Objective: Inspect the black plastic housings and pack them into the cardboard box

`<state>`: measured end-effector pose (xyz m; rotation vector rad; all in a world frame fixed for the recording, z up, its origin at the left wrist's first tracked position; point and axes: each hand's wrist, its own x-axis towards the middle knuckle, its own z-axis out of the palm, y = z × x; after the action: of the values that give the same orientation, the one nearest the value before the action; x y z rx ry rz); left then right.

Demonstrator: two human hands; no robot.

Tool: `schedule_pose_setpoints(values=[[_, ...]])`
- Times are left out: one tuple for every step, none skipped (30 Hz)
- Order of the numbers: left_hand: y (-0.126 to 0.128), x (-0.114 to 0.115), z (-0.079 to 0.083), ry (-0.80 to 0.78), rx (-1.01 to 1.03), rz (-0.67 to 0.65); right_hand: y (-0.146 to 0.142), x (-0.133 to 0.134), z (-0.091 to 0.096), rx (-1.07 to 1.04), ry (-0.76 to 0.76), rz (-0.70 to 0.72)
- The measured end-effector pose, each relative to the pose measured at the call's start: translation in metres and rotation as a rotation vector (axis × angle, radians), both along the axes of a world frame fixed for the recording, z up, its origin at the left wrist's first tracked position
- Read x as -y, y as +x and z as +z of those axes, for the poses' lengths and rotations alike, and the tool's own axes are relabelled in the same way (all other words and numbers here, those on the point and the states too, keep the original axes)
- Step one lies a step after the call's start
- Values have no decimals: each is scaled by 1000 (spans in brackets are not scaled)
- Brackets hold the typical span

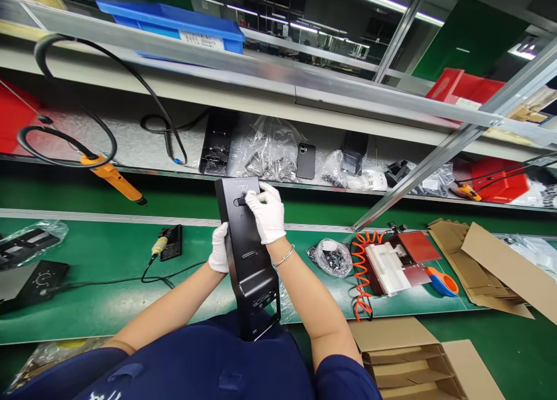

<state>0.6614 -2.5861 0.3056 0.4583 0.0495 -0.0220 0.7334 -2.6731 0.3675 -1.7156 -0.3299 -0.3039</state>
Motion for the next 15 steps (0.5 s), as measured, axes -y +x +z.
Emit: schedule_pose_setpoints(values=[[1,0,-1,-12,-4,1,1,-1,-1,11,-35,-24],[2,0,-1,-22,-14,-5,2,-2,-2,12,-61,-51],[3,-1,-2,-29,-26,-18,4,-4,-3,-3,-66,-76],[4,-1,-4,-34,-39,-32,6,-6,-5,-33,-50,-91],[4,-2,-5,-40,-48,-48,9,-8,-7,-74,-16,-91],[5,-3,-5,-47,-55,-56,12,-9,-8,-119,31,-73],[5,-3,-6,-56,-60,-58,14,-10,-9,-161,82,-33],[6,-4,-5,-68,-66,-53,16,-10,-10,-199,130,20],[6,-4,-5,-82,-72,-44,18,-10,-9,-228,167,80],[6,-4,-4,-93,-79,-36,18,-9,-7,-248,182,141],[6,-4,-4,-97,-86,-32,18,-7,-5,-266,174,197],[6,-4,-3,-96,-93,-34,16,-6,-1,-285,148,242],[5,-4,-3,-91,-95,-45,13,-5,2,-308,113,273],[5,-5,-3,-85,-97,-54,11,-4,6,-331,77,294],[4,-5,-4,-75,-96,-59,7,-4,10,-352,51,308]])
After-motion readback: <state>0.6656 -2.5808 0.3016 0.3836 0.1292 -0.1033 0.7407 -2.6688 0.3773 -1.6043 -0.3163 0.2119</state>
